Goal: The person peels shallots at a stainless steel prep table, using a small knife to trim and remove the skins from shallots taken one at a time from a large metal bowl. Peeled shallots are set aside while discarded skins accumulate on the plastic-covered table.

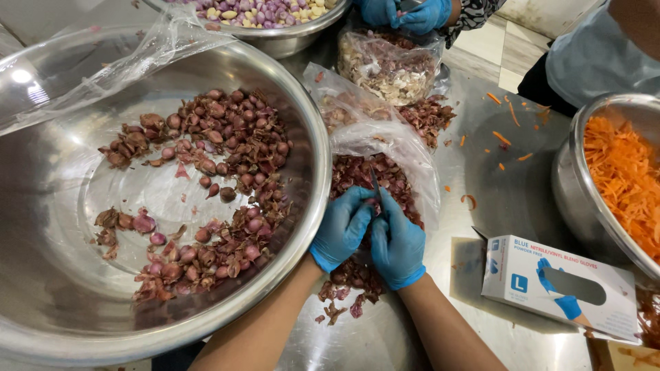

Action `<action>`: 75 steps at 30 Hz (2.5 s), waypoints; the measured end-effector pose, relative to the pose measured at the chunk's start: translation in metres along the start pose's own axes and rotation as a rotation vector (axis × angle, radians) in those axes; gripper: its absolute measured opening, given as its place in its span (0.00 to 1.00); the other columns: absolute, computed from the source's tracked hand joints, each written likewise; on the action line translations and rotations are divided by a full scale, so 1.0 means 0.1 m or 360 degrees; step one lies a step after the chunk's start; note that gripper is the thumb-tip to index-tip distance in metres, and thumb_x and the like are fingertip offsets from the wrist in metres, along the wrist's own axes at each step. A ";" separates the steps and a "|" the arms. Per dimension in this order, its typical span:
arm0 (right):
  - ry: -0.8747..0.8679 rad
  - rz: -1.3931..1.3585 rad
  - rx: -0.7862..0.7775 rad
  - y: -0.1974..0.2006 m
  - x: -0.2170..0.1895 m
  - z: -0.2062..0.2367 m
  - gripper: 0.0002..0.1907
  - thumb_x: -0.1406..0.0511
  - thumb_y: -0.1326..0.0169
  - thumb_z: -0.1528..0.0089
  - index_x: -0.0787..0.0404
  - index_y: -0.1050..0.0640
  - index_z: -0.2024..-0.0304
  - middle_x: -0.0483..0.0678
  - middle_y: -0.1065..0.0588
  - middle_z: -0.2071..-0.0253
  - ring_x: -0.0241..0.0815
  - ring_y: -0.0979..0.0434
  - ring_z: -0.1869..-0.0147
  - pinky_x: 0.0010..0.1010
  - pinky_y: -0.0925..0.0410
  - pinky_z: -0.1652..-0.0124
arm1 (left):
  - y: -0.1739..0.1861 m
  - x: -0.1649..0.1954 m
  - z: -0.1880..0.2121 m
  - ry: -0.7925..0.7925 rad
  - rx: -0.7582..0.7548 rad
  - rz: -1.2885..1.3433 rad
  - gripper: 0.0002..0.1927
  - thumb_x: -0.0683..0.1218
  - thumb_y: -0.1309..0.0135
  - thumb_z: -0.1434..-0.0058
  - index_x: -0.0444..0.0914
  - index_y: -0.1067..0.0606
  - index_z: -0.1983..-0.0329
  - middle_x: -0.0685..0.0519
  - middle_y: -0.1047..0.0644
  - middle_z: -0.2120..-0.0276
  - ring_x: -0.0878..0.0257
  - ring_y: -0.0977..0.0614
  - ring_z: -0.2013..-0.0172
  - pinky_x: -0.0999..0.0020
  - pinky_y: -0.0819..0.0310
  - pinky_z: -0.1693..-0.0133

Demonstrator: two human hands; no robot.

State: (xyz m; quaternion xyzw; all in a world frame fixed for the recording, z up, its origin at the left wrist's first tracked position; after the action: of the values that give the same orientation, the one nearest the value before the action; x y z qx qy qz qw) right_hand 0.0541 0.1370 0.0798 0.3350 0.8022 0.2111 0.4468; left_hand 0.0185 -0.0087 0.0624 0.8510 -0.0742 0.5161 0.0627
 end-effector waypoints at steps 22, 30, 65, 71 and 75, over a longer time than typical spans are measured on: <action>0.0073 -0.0377 0.0087 -0.10 0.20 0.09 0.14 0.64 0.59 0.26 0.65 0.29 0.44 0.51 0.24 0.65 0.40 0.26 0.66 0.32 0.31 0.64 | -0.05 0.02 -0.01 0.0078 -0.0118 -0.0143 0.10 0.48 0.54 0.26 0.37 0.26 0.55 0.44 0.22 0.72 0.50 0.17 0.72 0.59 0.26 0.69; -0.0150 -0.0470 0.0065 -0.14 0.18 0.14 0.11 0.65 0.59 0.27 0.64 0.28 0.49 0.48 0.27 0.72 0.38 0.30 0.71 0.31 0.34 0.68 | -0.01 -0.03 0.00 -0.0120 -0.0163 -0.0299 0.10 0.47 0.53 0.27 0.38 0.25 0.51 0.42 0.20 0.66 0.45 0.17 0.66 0.57 0.24 0.66; -0.0579 -0.1310 -0.0200 -0.06 0.01 -0.03 0.21 0.63 0.64 0.27 0.59 0.36 0.32 0.41 0.32 0.69 0.28 0.37 0.71 0.20 0.37 0.70 | -0.05 -0.41 -0.06 0.0174 0.0182 0.0601 0.18 0.34 0.44 0.36 0.36 0.22 0.43 0.55 0.23 0.55 0.66 0.20 0.54 0.71 0.23 0.49; -0.0477 -0.1146 -0.0545 0.04 -0.01 -0.12 0.29 0.61 0.64 0.27 0.57 0.43 0.23 0.40 0.29 0.69 0.27 0.38 0.72 0.18 0.39 0.71 | -0.06 -0.57 -0.07 0.0363 0.0210 0.0948 0.14 0.34 0.44 0.36 0.36 0.24 0.47 0.53 0.20 0.53 0.65 0.19 0.52 0.69 0.22 0.46; -0.0498 -0.1034 -0.0681 0.11 0.08 -0.13 0.29 0.60 0.64 0.28 0.55 0.42 0.24 0.41 0.29 0.72 0.27 0.38 0.73 0.19 0.39 0.72 | -0.06 -0.60 -0.06 0.0367 0.0213 0.0764 0.13 0.35 0.43 0.36 0.36 0.22 0.49 0.52 0.19 0.52 0.64 0.18 0.51 0.68 0.22 0.45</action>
State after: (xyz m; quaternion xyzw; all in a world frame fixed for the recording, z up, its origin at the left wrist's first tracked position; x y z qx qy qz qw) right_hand 0.0438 0.1494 0.0886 -0.0077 0.7267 0.1677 0.6661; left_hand -0.0133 0.0018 0.0116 0.7468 -0.2318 0.6136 -0.1098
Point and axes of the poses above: each hand's wrist, its own z-axis away from the middle knuckle, its own y-axis out of the back of the hand, x = y × z, the point moved 1 cm from there along -z, towards the middle knuckle
